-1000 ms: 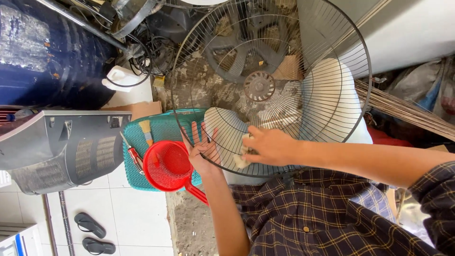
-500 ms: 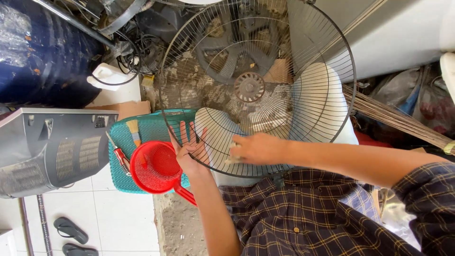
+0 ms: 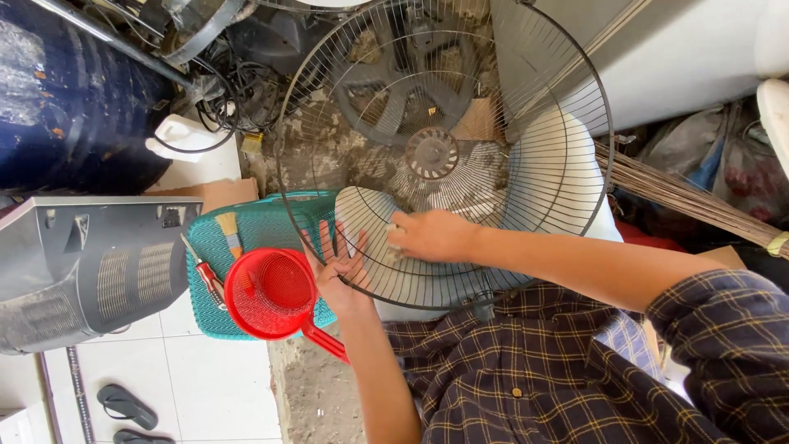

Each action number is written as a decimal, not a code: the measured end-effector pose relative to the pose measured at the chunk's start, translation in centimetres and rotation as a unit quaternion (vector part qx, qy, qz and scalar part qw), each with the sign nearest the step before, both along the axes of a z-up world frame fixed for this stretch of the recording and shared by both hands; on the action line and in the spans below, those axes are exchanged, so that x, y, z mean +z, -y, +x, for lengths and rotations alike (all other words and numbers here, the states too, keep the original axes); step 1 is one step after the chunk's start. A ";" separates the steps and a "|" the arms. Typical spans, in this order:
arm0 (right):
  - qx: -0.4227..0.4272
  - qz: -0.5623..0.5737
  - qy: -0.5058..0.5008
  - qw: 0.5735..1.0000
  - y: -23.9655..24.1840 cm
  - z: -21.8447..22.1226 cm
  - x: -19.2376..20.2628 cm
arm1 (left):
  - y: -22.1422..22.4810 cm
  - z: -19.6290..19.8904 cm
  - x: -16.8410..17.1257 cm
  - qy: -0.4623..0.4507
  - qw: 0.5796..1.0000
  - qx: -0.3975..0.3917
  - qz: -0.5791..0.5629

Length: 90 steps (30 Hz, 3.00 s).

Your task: Cleaning a metal fan grill using a cloth to remove dust and dirt.

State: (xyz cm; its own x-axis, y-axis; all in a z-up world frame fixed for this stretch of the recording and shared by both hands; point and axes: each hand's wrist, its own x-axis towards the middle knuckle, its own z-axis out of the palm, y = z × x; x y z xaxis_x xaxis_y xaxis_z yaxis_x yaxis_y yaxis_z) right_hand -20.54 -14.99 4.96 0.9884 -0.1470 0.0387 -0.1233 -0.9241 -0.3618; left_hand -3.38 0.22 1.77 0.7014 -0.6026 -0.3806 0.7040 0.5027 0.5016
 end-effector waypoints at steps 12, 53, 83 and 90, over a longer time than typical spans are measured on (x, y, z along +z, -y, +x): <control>0.051 0.071 0.003 0.996 -0.9 -2.0 1.6 | -2.3 -2.7 3.9 0.066 0.984 -0.032 0.161; -0.325 -0.226 -0.223 0.891 18.5 -8.7 -2.0 | -3.7 -8.3 10.2 0.179 0.941 -0.017 0.286; -0.122 -0.159 -0.075 0.977 20.1 0.4 -2.8 | -6.4 -7.4 12.9 0.173 0.910 -0.121 0.356; -0.193 -0.409 0.007 0.892 23.9 2.9 -4.4 | -6.6 -6.7 12.5 0.172 0.905 -0.154 0.356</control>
State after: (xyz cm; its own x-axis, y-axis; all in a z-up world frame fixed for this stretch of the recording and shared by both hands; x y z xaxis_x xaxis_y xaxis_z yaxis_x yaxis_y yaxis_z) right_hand -17.67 -38.90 0.60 0.8687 -0.3933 0.3012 -0.4903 -0.7697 0.4089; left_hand -10.06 6.85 14.29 0.6922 -0.4774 -0.5413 0.4968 -0.2289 0.8371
